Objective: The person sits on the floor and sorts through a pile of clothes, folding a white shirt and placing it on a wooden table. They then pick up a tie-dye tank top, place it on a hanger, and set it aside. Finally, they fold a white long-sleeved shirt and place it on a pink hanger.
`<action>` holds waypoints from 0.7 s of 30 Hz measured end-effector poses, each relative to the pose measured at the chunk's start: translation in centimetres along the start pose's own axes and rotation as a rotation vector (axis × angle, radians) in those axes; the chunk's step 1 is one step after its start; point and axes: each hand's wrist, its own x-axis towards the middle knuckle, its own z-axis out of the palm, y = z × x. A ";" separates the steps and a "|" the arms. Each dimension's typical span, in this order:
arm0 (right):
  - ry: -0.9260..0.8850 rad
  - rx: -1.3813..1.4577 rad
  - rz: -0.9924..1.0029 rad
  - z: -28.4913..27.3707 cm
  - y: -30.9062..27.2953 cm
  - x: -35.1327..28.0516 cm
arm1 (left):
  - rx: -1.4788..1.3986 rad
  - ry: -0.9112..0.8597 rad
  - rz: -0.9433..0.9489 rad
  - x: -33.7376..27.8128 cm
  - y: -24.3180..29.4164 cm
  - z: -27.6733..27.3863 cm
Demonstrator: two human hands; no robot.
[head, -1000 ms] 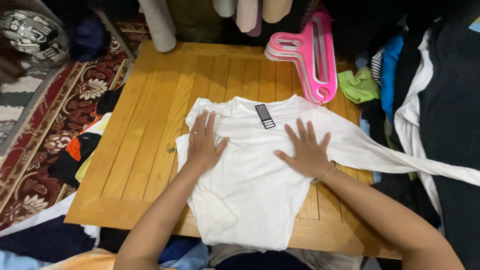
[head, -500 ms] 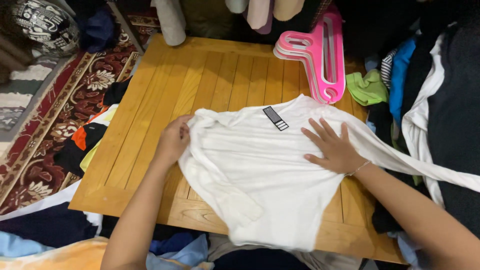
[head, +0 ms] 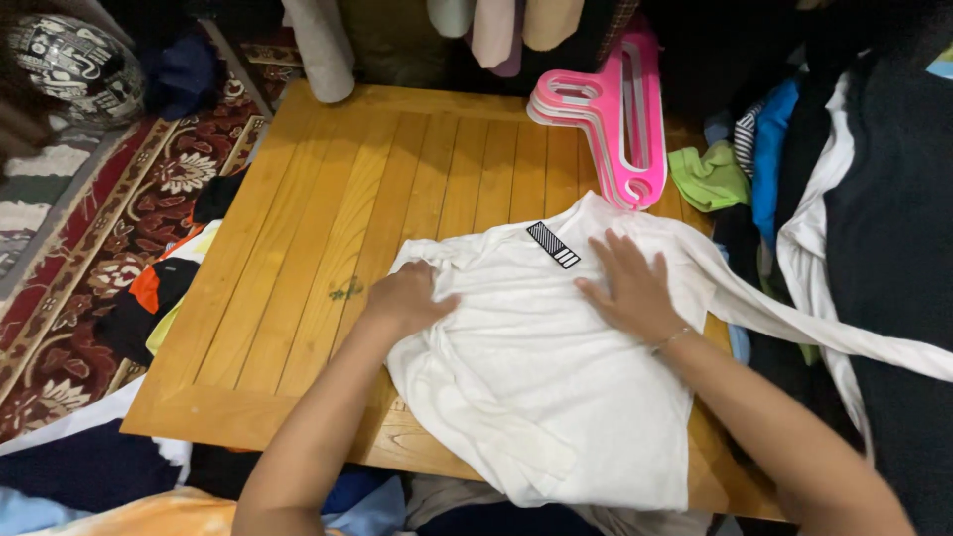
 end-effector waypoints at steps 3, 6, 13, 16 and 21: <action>-0.104 -0.031 0.136 -0.4 -1.8 0.1 | 0.193 -0.013 0.039 6.2 -4.9 2.7; -0.145 -0.014 0.133 -1.0 -2.1 0.0 | -0.093 -0.016 0.100 9.7 -9.2 3.2; -0.088 0.019 0.119 -0.8 -2.0 -0.2 | -1.341 0.283 -0.159 12.9 -16.9 -2.9; -0.085 0.014 0.119 -0.9 -2.3 -0.2 | -1.241 0.556 -0.168 14.1 -18.9 -5.7; -0.115 0.018 0.147 -1.3 -2.5 -0.1 | -0.629 0.973 0.051 15.2 -16.1 -6.4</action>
